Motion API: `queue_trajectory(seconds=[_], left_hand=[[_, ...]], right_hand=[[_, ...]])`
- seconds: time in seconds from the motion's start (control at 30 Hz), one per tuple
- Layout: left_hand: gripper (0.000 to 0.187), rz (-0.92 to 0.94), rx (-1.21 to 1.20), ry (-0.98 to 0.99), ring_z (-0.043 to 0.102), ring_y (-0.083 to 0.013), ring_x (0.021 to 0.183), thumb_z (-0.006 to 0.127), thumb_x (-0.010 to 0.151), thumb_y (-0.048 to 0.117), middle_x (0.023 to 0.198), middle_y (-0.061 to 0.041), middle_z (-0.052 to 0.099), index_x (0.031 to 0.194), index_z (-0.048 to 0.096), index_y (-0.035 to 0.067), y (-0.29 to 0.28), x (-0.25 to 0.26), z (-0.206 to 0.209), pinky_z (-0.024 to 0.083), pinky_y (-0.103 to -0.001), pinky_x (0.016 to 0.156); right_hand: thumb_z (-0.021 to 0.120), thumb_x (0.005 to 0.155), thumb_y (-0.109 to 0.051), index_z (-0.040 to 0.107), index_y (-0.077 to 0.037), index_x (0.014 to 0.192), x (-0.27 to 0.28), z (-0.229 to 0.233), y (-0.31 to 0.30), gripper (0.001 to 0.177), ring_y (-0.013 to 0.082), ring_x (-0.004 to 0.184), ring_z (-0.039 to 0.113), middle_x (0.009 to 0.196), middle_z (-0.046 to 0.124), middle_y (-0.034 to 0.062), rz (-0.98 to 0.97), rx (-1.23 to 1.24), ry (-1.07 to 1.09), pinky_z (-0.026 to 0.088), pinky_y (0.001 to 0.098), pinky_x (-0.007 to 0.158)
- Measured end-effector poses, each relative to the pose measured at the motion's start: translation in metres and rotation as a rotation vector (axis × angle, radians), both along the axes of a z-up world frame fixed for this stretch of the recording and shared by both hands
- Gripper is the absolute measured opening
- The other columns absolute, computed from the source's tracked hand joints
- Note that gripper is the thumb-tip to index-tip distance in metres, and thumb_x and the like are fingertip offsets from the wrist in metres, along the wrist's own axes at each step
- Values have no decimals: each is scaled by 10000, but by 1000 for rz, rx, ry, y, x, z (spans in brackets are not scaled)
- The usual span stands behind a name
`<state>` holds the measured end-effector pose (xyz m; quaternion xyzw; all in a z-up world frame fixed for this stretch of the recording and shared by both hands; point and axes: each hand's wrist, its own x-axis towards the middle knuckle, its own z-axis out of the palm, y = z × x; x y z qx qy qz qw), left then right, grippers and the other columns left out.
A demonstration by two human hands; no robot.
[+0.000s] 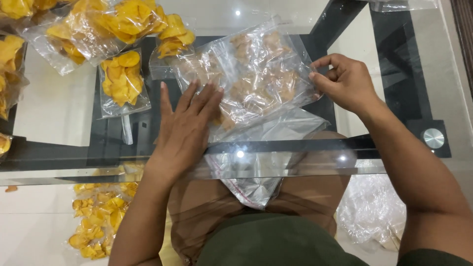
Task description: Packing individual snack pieces into small plastic bags and arranging them on a table.
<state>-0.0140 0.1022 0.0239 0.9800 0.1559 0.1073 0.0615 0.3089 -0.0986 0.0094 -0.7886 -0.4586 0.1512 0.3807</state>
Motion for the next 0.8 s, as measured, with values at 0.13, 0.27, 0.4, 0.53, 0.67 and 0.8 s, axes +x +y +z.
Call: queue_trajectory(seconds=[0.13,0.27,0.4,0.53,0.67,0.8], left_hand=[[769,-75,68,6,333,-357,1521,578,871,37,1635,-100,416,1600,357,138,8,-4,-4,93,-765,1153],[778,-106,88,-19,384,-356,1496,611,845,41,1611,-115,455,1586,386,123,11,-4,-2,110,-761,1159],[844,-114,48,-4,343,-337,1518,634,823,63,1621,-140,431,1604,312,64,13,-6,-4,68,-732,1190],[812,-104,20,-39,423,-323,1469,658,796,29,1567,-159,478,1558,380,56,18,-8,-4,177,-709,1177],[641,-165,-162,-104,414,-377,1467,594,920,57,1580,-221,441,1527,406,-27,33,-15,-15,308,-555,1210],[584,-255,-229,-170,426,-373,1473,537,910,-24,1571,-228,461,1489,467,-50,45,-22,-22,337,-494,1236]], right_hand=[[780,951,-245,582,-50,1398,-13,37,9,526,243,818,670,1002,741,102,-71,-198,-139,539,396,727],[709,1017,-145,493,-5,1508,6,34,20,555,413,1380,406,1530,438,251,281,54,-486,453,524,1033],[512,1074,36,401,-58,1596,21,27,51,542,434,1582,294,1695,288,217,685,221,-600,269,595,1294],[470,1028,3,553,-44,1484,24,17,69,466,379,1550,358,1606,473,183,718,96,-461,259,540,1263],[388,910,114,573,-47,1452,30,15,66,595,340,1508,424,1559,522,154,660,19,-285,324,481,1255],[390,851,239,574,-62,1465,44,3,57,708,337,1535,388,1597,482,153,643,38,-330,367,474,1244]])
